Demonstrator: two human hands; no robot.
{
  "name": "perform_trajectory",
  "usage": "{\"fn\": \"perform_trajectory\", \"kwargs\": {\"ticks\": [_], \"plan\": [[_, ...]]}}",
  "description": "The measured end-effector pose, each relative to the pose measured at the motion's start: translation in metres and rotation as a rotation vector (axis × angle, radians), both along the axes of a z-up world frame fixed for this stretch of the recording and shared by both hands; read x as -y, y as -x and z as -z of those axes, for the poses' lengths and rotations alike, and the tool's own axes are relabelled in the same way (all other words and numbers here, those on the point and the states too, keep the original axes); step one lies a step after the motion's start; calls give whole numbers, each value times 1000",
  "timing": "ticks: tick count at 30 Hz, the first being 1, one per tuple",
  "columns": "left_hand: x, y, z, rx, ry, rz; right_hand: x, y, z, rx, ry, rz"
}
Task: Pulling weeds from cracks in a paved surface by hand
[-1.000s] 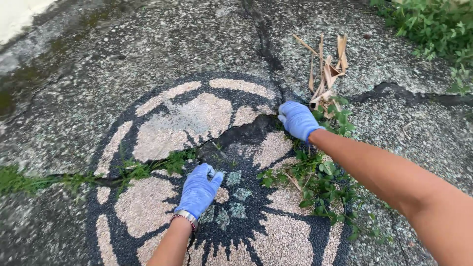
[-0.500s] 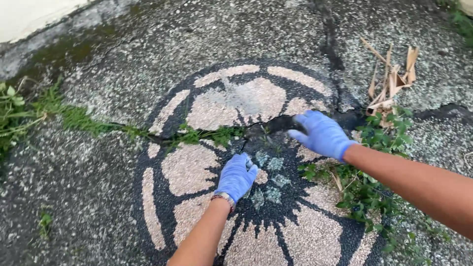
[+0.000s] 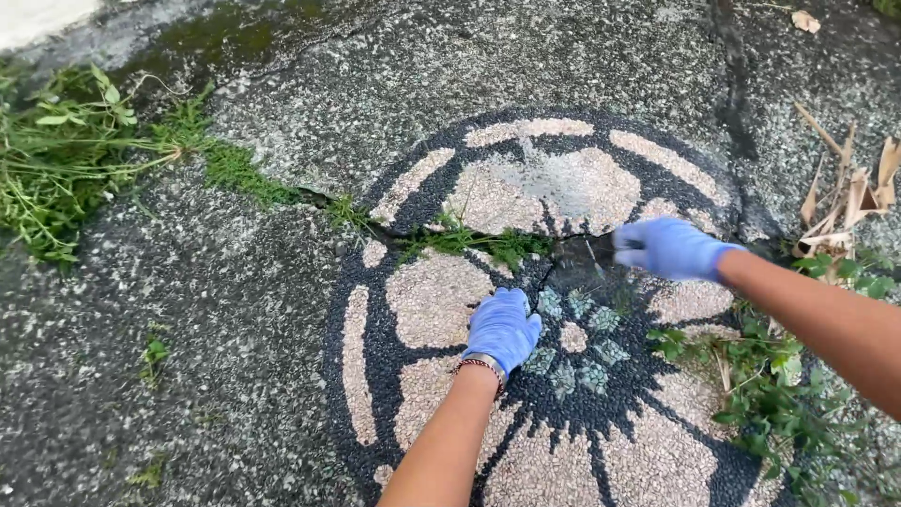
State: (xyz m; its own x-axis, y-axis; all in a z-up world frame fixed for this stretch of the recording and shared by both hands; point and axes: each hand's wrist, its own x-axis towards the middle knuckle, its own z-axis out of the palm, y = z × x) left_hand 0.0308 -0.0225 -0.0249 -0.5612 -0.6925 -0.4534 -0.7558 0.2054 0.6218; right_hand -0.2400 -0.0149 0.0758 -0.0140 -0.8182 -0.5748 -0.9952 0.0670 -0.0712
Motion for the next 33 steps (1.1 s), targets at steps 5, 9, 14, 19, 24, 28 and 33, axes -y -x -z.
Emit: {"fn": "perform_trajectory", "kwargs": {"ticks": [5, 9, 14, 19, 24, 28, 33], "plan": [[1, 14, 28, 47, 105, -32, -15, 2, -46, -155, -131, 427], [8, 2, 5, 33, 70, 2, -6, -25, -29, -228, -43, 277], [17, -10, -18, 16, -90, 66, 40, -117, -45, -145, 89, 225], [15, -3, 2, 26, -135, 80, 63, -78, 67, -357, 64, 44], [23, -1, -2, 27, -146, 89, 65, -67, 81, -193, 140, 66], [23, 1, 3, 34, -171, 88, 48, -57, 54, 152, 277, 446], [25, 1, -3, 36, -183, 92, -16, 25, 4, 259, 285, 515]]}}
